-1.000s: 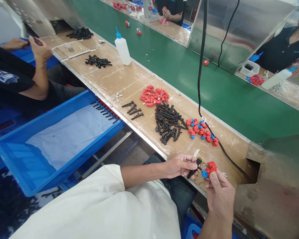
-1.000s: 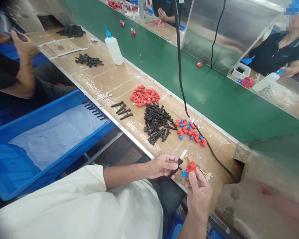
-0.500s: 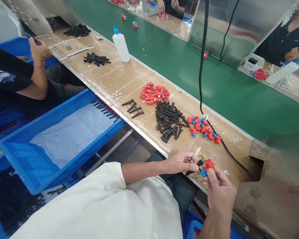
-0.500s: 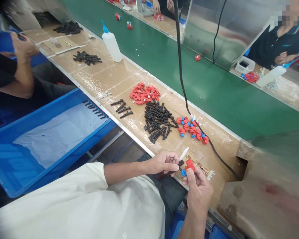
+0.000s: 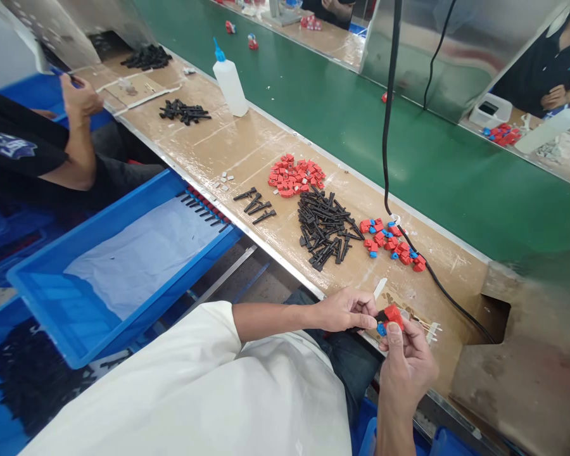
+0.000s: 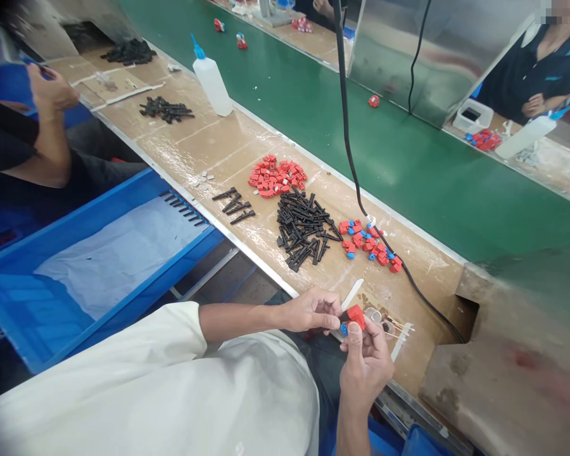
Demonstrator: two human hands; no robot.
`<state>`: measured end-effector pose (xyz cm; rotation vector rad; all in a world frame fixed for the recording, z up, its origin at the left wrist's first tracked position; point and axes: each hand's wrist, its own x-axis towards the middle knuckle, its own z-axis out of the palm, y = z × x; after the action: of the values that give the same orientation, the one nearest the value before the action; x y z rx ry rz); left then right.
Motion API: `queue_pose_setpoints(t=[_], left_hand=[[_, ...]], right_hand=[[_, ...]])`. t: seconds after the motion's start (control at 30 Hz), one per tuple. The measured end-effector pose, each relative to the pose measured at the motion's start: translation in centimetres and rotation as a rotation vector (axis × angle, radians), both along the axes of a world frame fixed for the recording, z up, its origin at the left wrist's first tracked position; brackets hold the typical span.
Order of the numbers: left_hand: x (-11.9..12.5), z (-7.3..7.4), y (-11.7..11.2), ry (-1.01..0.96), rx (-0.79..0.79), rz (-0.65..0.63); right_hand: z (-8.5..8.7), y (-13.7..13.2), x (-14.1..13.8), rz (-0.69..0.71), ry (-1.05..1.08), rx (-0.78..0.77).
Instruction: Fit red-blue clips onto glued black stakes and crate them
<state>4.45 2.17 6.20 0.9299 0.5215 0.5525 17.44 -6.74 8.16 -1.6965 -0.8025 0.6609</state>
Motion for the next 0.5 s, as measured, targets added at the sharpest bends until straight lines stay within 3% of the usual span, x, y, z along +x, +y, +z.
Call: queue_pose_setpoints(t=[0.17, 0.27, 0.4, 0.5], left_hand=[[-0.3, 0.7, 0.5, 0.026, -0.006, -0.035], [-0.7, 1.5, 1.6, 0.025, 0.002, -0.129], [-1.2, 2.4, 3.3, 0.035, 0.041, -0.36], [-1.6, 2.9, 4.1, 0.052, 0.11, -0.437]], right_hand=[[-1.0, 0.2, 0.3, 0.014, 0.112, 0.047], [-0.7, 0.3, 2.3, 0.199, 0.137, 0.021], [1.6, 0.1, 5.2, 0.538, -0.303, 0.003], [3.6, 0.1, 6.1, 0.762, -0.645, 0.067]])
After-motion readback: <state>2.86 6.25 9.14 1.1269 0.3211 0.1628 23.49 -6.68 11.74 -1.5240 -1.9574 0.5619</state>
